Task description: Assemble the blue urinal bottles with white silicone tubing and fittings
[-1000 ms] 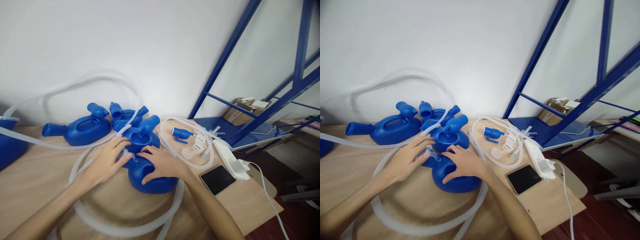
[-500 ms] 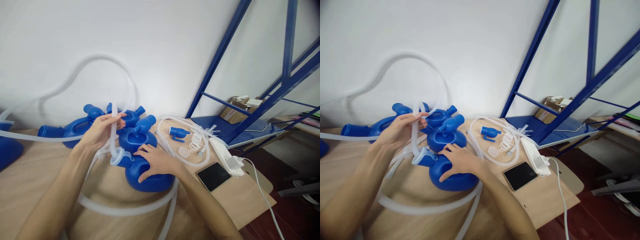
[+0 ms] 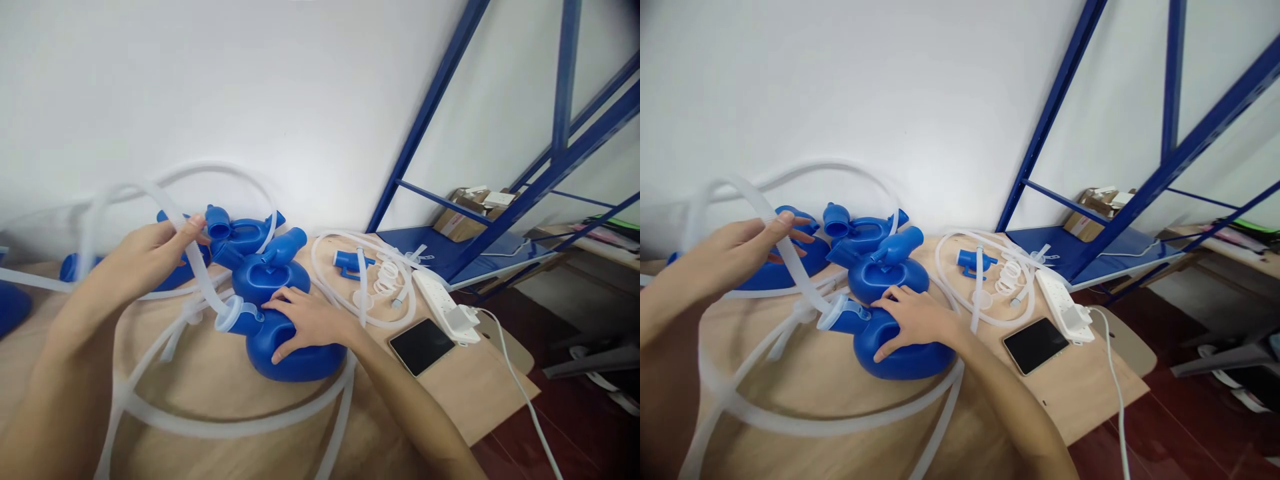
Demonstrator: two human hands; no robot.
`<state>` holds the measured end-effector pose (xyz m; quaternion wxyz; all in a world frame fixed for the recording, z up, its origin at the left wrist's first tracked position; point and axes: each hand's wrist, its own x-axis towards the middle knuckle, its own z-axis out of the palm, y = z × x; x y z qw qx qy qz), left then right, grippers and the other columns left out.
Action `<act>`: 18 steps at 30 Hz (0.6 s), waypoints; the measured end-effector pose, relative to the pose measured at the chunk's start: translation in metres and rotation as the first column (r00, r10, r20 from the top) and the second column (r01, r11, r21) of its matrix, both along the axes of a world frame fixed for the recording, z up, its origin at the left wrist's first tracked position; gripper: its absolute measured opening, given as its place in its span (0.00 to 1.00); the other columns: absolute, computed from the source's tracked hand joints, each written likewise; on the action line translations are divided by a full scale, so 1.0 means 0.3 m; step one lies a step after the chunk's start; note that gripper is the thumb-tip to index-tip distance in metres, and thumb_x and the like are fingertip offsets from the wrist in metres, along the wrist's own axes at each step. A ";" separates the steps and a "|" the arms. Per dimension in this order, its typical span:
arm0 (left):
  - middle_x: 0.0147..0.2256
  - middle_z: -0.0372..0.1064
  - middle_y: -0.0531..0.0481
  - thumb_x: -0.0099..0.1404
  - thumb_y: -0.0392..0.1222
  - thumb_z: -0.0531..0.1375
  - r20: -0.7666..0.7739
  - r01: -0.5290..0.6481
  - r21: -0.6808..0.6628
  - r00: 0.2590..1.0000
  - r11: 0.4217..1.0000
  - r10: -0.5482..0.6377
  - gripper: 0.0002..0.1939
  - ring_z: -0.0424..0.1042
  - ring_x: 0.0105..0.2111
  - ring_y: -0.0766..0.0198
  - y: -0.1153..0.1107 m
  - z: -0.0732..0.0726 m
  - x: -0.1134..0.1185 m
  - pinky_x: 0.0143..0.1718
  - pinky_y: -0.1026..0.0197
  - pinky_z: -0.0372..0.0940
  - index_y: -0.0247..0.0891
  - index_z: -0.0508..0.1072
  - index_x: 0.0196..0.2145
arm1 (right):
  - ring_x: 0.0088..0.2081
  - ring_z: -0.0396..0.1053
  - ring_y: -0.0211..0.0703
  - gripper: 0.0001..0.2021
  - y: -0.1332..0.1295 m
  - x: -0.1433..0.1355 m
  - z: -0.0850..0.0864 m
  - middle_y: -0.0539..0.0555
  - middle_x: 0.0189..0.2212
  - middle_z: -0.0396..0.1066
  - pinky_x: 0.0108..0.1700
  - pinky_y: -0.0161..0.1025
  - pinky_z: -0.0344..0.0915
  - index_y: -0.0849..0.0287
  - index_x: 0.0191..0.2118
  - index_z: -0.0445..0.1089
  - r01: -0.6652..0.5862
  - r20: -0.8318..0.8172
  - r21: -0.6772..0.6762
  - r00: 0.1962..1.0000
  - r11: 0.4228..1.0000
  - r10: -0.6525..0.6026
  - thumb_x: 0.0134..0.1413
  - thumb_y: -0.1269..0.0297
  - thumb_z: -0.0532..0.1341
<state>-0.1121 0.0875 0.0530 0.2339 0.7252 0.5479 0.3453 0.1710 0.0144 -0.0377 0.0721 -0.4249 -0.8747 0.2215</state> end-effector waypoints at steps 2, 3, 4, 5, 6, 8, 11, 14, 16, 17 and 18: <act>0.46 0.82 0.39 0.70 0.77 0.50 -0.079 -0.085 -0.086 0.994 0.993 0.079 0.43 0.79 0.44 0.45 0.043 -0.043 -0.047 0.43 0.53 0.72 0.32 0.81 0.49 | 0.68 0.63 0.64 0.50 0.001 0.024 0.025 0.64 0.68 0.64 0.66 0.60 0.64 0.54 0.76 0.55 -0.024 -0.058 -0.055 0.998 0.998 0.021 0.56 0.34 0.68; 0.46 0.82 0.38 0.71 0.77 0.49 -0.126 -0.119 -0.117 0.987 0.986 0.104 0.44 0.79 0.43 0.45 0.062 -0.060 -0.067 0.43 0.53 0.71 0.32 0.80 0.51 | 0.69 0.63 0.62 0.47 0.002 0.045 0.040 0.63 0.69 0.64 0.67 0.57 0.64 0.53 0.76 0.53 -0.027 -0.109 -0.078 0.994 0.997 0.019 0.60 0.35 0.66; 0.46 0.83 0.38 0.71 0.77 0.49 -0.160 -0.140 -0.129 0.980 0.982 0.119 0.43 0.80 0.42 0.46 0.078 -0.073 -0.085 0.42 0.54 0.71 0.32 0.79 0.52 | 0.68 0.65 0.58 0.43 0.004 0.073 0.055 0.61 0.68 0.66 0.67 0.54 0.64 0.52 0.76 0.55 0.006 -0.166 -0.082 0.986 0.997 -0.020 0.63 0.36 0.64; 0.45 0.83 0.38 0.70 0.76 0.50 -0.191 -0.151 -0.139 0.974 0.979 0.123 0.43 0.80 0.40 0.46 0.090 -0.081 -0.099 0.41 0.54 0.70 0.32 0.79 0.52 | 0.66 0.67 0.55 0.38 0.009 0.107 0.066 0.59 0.67 0.68 0.66 0.52 0.64 0.51 0.74 0.59 0.084 -0.210 -0.066 0.973 0.994 -0.096 0.66 0.38 0.62; 0.44 0.83 0.38 0.70 0.76 0.51 -0.216 -0.161 -0.149 0.968 0.976 0.126 0.42 0.80 0.39 0.46 0.097 -0.083 -0.110 0.40 0.55 0.69 0.32 0.79 0.52 | 0.64 0.70 0.54 0.33 0.016 0.145 0.073 0.58 0.65 0.71 0.65 0.50 0.65 0.51 0.70 0.63 0.210 -0.225 -0.030 0.951 0.977 -0.211 0.68 0.38 0.59; 0.40 0.84 0.39 0.69 0.76 0.53 -0.247 -0.180 -0.167 0.959 0.969 0.136 0.41 0.80 0.39 0.45 0.096 -0.075 -0.119 0.38 0.56 0.67 0.32 0.80 0.49 | 0.61 0.72 0.56 0.29 0.041 0.228 0.067 0.60 0.61 0.74 0.63 0.50 0.65 0.53 0.65 0.69 0.518 -0.146 0.071 0.851 0.853 -0.505 0.70 0.39 0.57; 0.33 0.82 0.44 0.67 0.74 0.55 -0.294 -0.187 -0.115 0.944 0.976 0.147 0.36 0.77 0.37 0.49 0.052 -0.038 -0.103 0.35 0.59 0.64 0.36 0.81 0.38 | 0.57 0.75 0.62 0.28 0.098 0.331 0.014 0.66 0.55 0.78 0.56 0.48 0.67 0.60 0.62 0.71 0.704 0.116 0.054 0.700 0.708 -0.704 0.68 0.44 0.62; 0.20 0.72 0.53 0.67 0.72 0.55 -0.346 -0.142 0.032 0.927 0.989 0.144 0.32 0.67 0.25 0.60 -0.030 0.004 -0.062 0.29 0.62 0.56 0.40 0.75 0.25 | 0.49 0.79 0.58 0.23 0.153 0.380 -0.051 0.63 0.46 0.81 0.49 0.43 0.69 0.63 0.58 0.74 0.701 0.193 -0.042 0.705 0.712 -0.683 0.62 0.55 0.69; 0.16 0.64 0.55 0.65 0.73 0.54 -0.348 -0.118 0.096 0.926 0.988 0.144 0.33 0.60 0.21 0.63 -0.087 0.023 -0.031 0.26 0.61 0.52 0.41 0.71 0.21 | 0.47 0.79 0.53 0.21 0.173 0.386 -0.080 0.60 0.43 0.82 0.47 0.40 0.69 0.62 0.58 0.75 0.677 0.181 -0.080 0.731 0.731 -0.658 0.62 0.60 0.69; 0.16 0.64 0.55 0.64 0.75 0.54 -0.331 -0.099 0.110 0.935 0.989 0.130 0.34 0.60 0.20 0.64 -0.111 0.028 -0.017 0.26 0.61 0.52 0.42 0.72 0.21 | 0.47 0.79 0.52 0.22 0.179 0.384 -0.090 0.59 0.44 0.82 0.47 0.39 0.69 0.62 0.59 0.75 0.669 0.167 -0.088 0.741 0.738 -0.651 0.62 0.60 0.69; 0.18 0.67 0.55 0.62 0.77 0.54 -0.303 -0.076 0.119 0.947 0.990 0.109 0.34 0.62 0.20 0.63 -0.131 0.030 -0.005 0.26 0.61 0.54 0.42 0.73 0.22 | 0.47 0.79 0.52 0.24 0.182 0.380 -0.097 0.59 0.45 0.82 0.48 0.39 0.69 0.61 0.61 0.74 0.664 0.154 -0.090 0.746 0.742 -0.648 0.62 0.59 0.69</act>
